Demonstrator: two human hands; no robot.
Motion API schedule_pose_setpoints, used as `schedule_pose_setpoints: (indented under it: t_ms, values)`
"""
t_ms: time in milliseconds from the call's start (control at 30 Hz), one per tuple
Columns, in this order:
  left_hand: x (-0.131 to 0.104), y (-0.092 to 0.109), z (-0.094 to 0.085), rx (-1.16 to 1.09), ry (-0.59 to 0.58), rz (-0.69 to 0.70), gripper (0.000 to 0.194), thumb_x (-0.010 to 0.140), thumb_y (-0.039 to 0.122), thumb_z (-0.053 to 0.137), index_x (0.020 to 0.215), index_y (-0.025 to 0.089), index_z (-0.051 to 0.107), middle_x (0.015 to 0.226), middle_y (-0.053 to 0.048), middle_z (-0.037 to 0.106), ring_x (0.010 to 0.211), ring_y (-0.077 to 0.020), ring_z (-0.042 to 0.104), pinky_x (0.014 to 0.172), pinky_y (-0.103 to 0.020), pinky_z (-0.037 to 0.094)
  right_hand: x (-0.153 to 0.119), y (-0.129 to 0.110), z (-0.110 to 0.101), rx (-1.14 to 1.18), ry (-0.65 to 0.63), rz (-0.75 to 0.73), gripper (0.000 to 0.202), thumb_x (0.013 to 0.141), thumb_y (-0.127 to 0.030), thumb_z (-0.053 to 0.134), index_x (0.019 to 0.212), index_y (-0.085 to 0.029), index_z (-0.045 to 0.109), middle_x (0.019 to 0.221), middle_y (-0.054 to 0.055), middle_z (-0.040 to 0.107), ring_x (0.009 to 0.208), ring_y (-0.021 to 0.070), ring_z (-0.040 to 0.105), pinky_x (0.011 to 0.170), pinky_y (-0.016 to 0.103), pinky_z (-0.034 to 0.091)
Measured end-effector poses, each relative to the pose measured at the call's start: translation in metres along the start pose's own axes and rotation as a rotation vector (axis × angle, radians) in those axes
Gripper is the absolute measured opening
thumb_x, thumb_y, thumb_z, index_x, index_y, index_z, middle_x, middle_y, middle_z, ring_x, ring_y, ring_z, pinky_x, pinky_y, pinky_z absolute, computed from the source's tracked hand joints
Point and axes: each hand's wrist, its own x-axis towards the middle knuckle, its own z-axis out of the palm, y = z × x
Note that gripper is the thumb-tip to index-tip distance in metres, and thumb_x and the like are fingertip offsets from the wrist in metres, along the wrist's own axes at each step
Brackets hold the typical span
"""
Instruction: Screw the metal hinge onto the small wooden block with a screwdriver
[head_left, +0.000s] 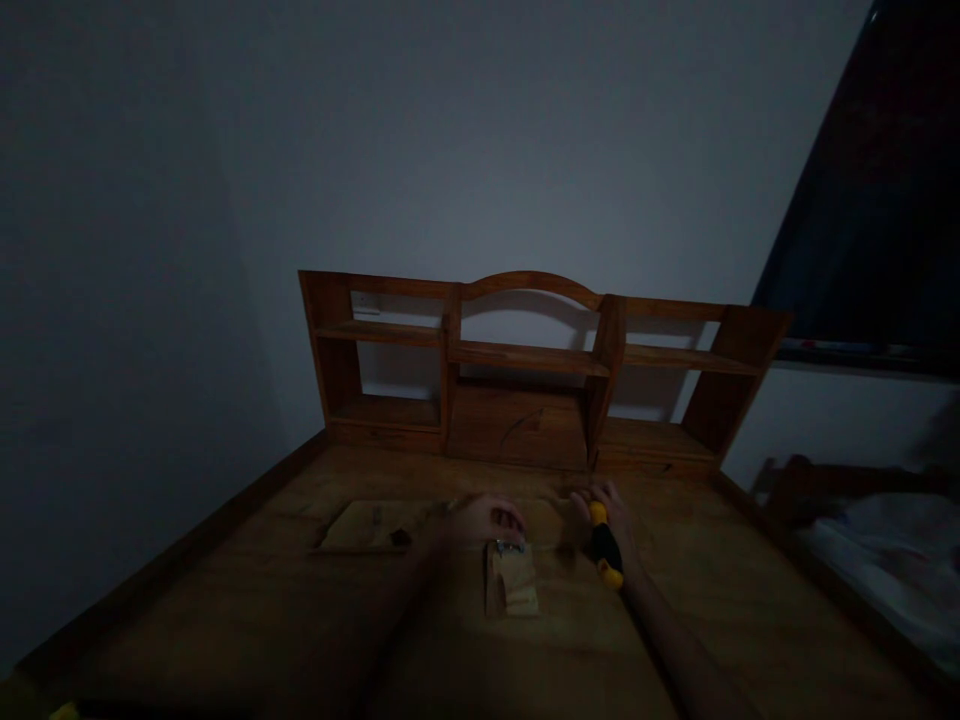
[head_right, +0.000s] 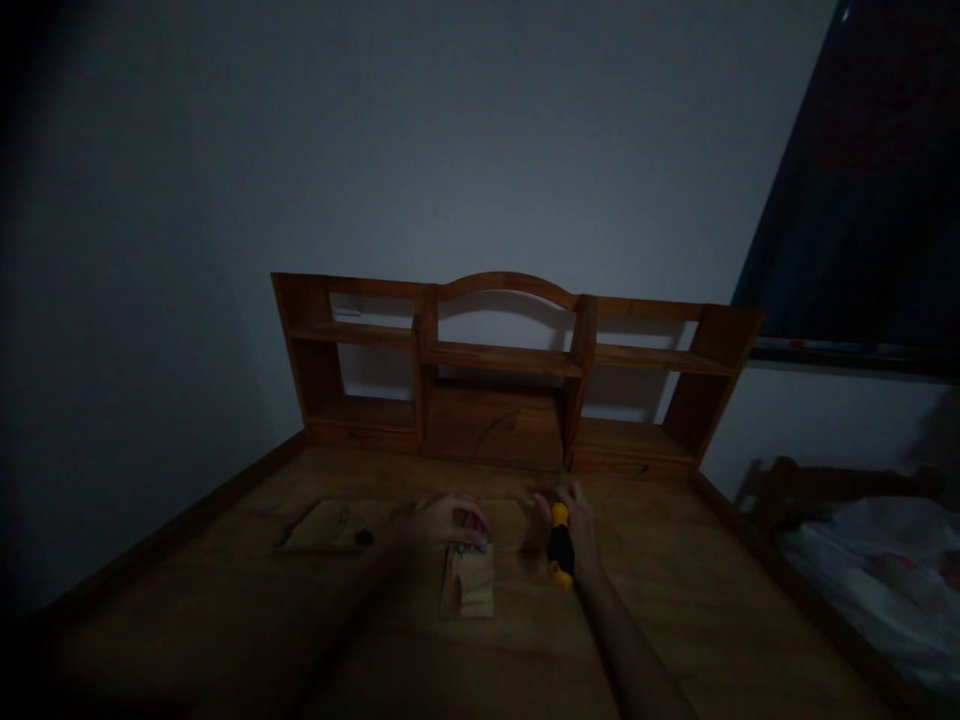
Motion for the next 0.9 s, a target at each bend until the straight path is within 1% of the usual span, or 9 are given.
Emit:
schedule_pose_setpoints:
  t_ms: [133,200,267,400,533,600,700,767,900]
  values:
    - [-0.003,-0.001,0.0,0.004,0.005,-0.048,0.043,0.075,0.056,0.073,0.097,0.019,0.076,0.09,-0.006,0.068,0.082,-0.0167,0.06,0.074,-0.024,0.046,0.001,-0.012,-0.001,-0.027,0.035,0.053,0.035,0.089,-0.051,0.052,0.093,-0.025,0.075,0.082,0.008,0.059,0.073,0.0231,0.059,0.066,0.037,0.05]
    - [-0.002,-0.005,0.0,0.004,0.007,-0.064,0.043,0.076,0.055,0.072,0.098,0.018,0.076,0.089,-0.006,0.068,0.082,-0.0167,0.06,0.073,-0.024,0.045,0.0,-0.026,-0.007,0.008,0.096,0.103,0.034,0.089,-0.049,0.052,0.091,-0.023,0.073,0.084,0.009,0.063,0.076,0.0246,0.06,0.071,0.039,0.05]
    - [-0.001,-0.009,-0.001,-0.001,0.007,-0.062,0.042,0.078,0.054,0.07,0.098,0.018,0.076,0.089,-0.006,0.068,0.081,-0.0164,0.059,0.071,-0.024,0.045,0.0,-0.04,-0.014,0.057,0.108,0.11,0.035,0.091,-0.05,0.048,0.095,-0.024,0.07,0.09,0.009,0.066,0.083,0.0252,0.062,0.075,0.038,0.05]
    - [-0.001,-0.011,-0.001,0.014,0.005,-0.07,0.042,0.08,0.053,0.068,0.099,0.016,0.075,0.087,-0.006,0.069,0.079,-0.0159,0.06,0.069,-0.023,0.044,0.011,-0.063,-0.022,0.245,0.211,0.255,0.034,0.085,-0.054,0.056,0.098,-0.023,0.061,0.077,0.006,0.065,0.068,0.0217,0.061,0.06,0.033,0.049]
    - [-0.003,-0.003,0.0,0.005,0.024,-0.111,0.041,0.079,0.051,0.069,0.098,0.016,0.075,0.085,-0.006,0.07,0.077,-0.016,0.06,0.067,-0.023,0.045,0.034,-0.081,-0.016,0.329,0.145,0.27,0.035,0.085,-0.06,0.055,0.086,-0.025,0.054,0.05,-0.005,0.051,0.042,0.0147,0.048,0.043,0.028,0.041]
    - [-0.004,-0.001,0.0,-0.018,0.046,-0.124,0.039,0.08,0.05,0.068,0.098,0.016,0.074,0.087,-0.006,0.071,0.079,-0.0167,0.062,0.069,-0.024,0.046,0.042,-0.088,-0.01,0.375,0.034,0.302,0.04,0.081,-0.061,0.061,0.072,-0.024,0.05,0.046,-0.006,0.048,0.04,0.0131,0.047,0.042,0.026,0.039]
    - [-0.003,-0.003,0.002,-0.035,0.115,-0.147,0.04,0.084,0.052,0.063,0.098,0.015,0.073,0.091,-0.006,0.072,0.083,-0.0181,0.064,0.073,-0.025,0.048,0.047,-0.094,-0.001,0.36,0.062,0.403,0.052,0.073,-0.067,0.066,0.057,-0.022,0.045,0.044,-0.004,0.045,0.038,0.0119,0.044,0.038,0.024,0.033]
    - [-0.003,-0.006,0.002,-0.044,0.147,-0.146,0.041,0.086,0.052,0.06,0.096,0.015,0.073,0.091,-0.007,0.073,0.084,-0.0187,0.065,0.075,-0.026,0.048,0.044,-0.095,0.004,0.386,0.095,0.412,0.056,0.078,-0.07,0.057,0.052,-0.021,0.046,0.044,-0.002,0.045,0.04,0.0117,0.044,0.039,0.024,0.032]
    - [-0.003,-0.007,0.003,-0.057,0.137,-0.127,0.039,0.085,0.051,0.062,0.095,0.014,0.073,0.091,-0.006,0.073,0.084,-0.0186,0.065,0.076,-0.026,0.048,0.033,-0.096,0.01,0.483,0.073,0.361,0.063,0.09,-0.068,0.037,0.05,-0.021,0.047,0.044,-0.002,0.043,0.04,0.0106,0.042,0.042,0.023,0.03]
